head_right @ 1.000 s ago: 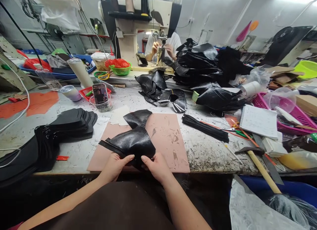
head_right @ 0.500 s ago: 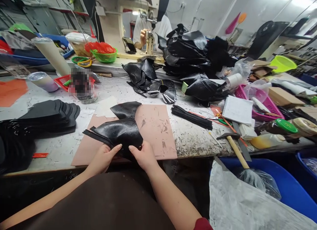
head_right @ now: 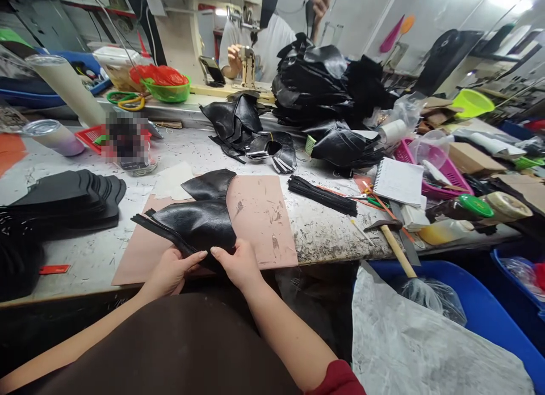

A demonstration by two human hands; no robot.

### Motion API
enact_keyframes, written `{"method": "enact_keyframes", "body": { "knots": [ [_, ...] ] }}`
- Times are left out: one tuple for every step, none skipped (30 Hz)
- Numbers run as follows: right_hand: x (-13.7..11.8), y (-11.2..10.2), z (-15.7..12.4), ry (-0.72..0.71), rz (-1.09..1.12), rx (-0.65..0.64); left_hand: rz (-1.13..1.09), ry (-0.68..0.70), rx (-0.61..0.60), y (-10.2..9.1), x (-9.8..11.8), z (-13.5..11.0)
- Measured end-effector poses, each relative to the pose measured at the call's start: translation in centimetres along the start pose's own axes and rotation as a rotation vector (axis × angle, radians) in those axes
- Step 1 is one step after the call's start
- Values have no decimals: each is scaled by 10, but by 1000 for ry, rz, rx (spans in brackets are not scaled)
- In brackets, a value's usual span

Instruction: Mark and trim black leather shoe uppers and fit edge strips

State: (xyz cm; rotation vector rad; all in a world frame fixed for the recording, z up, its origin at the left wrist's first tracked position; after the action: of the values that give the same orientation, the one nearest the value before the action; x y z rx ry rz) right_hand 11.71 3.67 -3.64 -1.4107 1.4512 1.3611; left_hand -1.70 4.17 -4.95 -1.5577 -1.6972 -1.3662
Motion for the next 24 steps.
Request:
{"method": "enact_keyframes", "body": {
  "knots": [
    [2, -2, 0, 20, -24, 7, 5, 7, 4, -1, -1, 0],
    [3, -4, 1, 36, -58, 21, 9, 9, 6, -2, -2, 1],
    [5, -6, 1, 48, -100, 38, 17, 14, 5, -3, -4, 2],
    [6, -9, 1, 54, -147, 53, 31, 26, 6, -4, -5, 3],
    [6, -10, 1, 56, -197, 66, 57, 44, 10, -5, -6, 4],
    [6, -12, 1, 51, -249, 77, 97, 60, 13, -6, -6, 5],
    [5, -13, 0, 43, -305, 88, 151, 69, 15, -6, -5, 5],
    [4, -13, 0, 32, -363, 102, 213, 70, 21, -6, -4, 5],
    [2, -14, -1, 21, -422, 119, 277, 64, 36, -6, -2, 5],
    [-1, -14, -3, 8, -477, 134, 334, 60, 57, -6, 0, 4],
    [-4, -14, -4, -5, -524, 146, 378, 62, 81, -5, 4, 3],
    [-6, -14, -4, -14, -557, 148, 405, 69, 105, -4, 7, 2],
    [-8, -13, -5, -16, -574, 142, 415, 79, 127, -3, 10, 0],
    [-9, -12, -5, -15, -575, 127, 407, 86, 137, -2, 13, -1],
    [-9, -11, -5, -10, -564, 111, 378, 85, 129, 0, 13, -2],
    [-8, -10, -4, -3, -546, 95, 327, 73, 103, 2, 12, -2],
    [-7, -10, -3, 7, -529, 86, 265, 47, 65, 3, 9, -1],
    [-6, -10, -3, 14, -514, 85, 201, 16, 25, 5, 5, 0],
    [-5, -11, -2, 21, -501, 86, 143, -13, -8, 5, 0, 1],
    [-4, -11, -1, 30, -489, 87, 96, -36, -28, 5, -4, 2],
    [-2, -12, -1, 41, -477, 86, 65, -46, -32, 4, -7, 3],
    [-1, -12, 0, 54, -462, 83, 48, -44, -22, 3, -9, 4],
    [0, -12, 0, 69, -441, 79, 39, -34, -11, 2, -10, 4],
    [1, -13, 1, 83, -417, 76, 33, -22, -2, 2, -11, 5]
  ]
}}
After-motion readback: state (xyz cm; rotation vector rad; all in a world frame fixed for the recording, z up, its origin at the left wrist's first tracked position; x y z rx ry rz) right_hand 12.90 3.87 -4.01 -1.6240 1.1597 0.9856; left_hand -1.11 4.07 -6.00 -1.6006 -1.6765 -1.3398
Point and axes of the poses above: each hand's wrist, its own z-axis towards the middle knuckle, its own y-axis out of the palm, x = y × z, the point moved 5 cm from there along z, towards the middle knuckle, and after that the axes turned 10 degrees about -x, right-handed, at the moved point
